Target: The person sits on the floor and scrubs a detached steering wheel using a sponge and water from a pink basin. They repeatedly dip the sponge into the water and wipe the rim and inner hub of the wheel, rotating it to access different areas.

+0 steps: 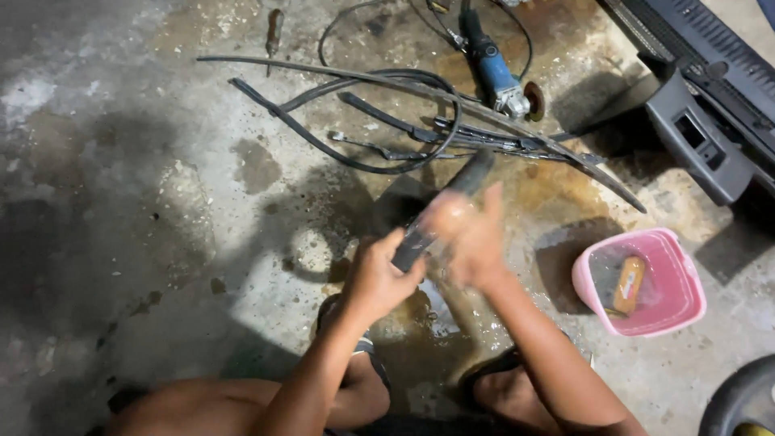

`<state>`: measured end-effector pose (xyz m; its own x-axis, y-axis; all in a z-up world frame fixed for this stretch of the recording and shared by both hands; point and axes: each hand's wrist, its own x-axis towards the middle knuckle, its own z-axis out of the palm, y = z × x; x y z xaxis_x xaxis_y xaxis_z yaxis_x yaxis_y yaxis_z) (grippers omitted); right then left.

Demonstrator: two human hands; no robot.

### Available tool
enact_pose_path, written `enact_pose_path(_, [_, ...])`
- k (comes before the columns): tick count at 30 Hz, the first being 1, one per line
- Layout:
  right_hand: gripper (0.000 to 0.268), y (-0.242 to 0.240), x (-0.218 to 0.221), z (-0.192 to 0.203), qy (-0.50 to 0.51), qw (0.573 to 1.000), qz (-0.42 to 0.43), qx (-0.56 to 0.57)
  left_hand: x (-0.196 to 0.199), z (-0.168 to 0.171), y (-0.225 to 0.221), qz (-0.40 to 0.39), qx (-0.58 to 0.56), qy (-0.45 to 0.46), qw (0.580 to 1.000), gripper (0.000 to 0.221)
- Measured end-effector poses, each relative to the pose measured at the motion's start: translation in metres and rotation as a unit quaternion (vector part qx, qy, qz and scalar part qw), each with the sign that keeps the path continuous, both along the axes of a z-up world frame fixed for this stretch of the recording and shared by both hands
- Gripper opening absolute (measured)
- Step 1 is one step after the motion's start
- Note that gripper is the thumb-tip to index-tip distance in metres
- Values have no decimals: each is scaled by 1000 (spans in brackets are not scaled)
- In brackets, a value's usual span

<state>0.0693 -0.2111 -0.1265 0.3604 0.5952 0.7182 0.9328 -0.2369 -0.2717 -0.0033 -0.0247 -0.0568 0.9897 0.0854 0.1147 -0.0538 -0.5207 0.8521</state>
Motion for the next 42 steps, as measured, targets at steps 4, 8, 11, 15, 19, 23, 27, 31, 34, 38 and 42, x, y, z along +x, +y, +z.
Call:
enact_pose_path(4, [49,7,-10,20,130,976,-145,96,-5,-6,-7,-12,-16,41,999,20])
enact_pose_path(8, [50,4,-4,14,101,977,-170,77,-3,16,-16,-12,-53,48,997,73])
enact_pose_path(11, [48,-6,19,7,91,966,-216,107,-8,0,-20,0,-42,23,999,78])
enact_pose_path(15, [46,6,4,-3,1,991,-123,55,-5,5,-11,-3,-29,8,1000,76])
enact_pose_path(19, [62,3,6,7,111,973,-152,134,-11,-12,-13,7,-47,0,999,65])
enact_pose_path(23, [57,12,-11,-23,19,997,-31,66,-9,-17,-9,6,-83,2,997,60])
enact_pose_path(27, [47,11,8,-12,184,949,-151,205,-13,3,-11,-2,-75,-7,997,59])
enact_pose_path(31, [46,25,15,-13,209,937,-148,237,-2,-5,-2,15,-70,37,997,62])
enact_pose_path(34, [47,42,-7,-21,250,923,-142,255,-4,4,-1,20,-45,48,998,63])
enact_pose_path(38, [49,75,-90,-21,330,903,-89,261,-5,22,6,8,-69,72,995,73])
enact_pose_path(42, [51,71,-54,36,402,849,-161,304,-12,18,2,31,-3,137,990,72])
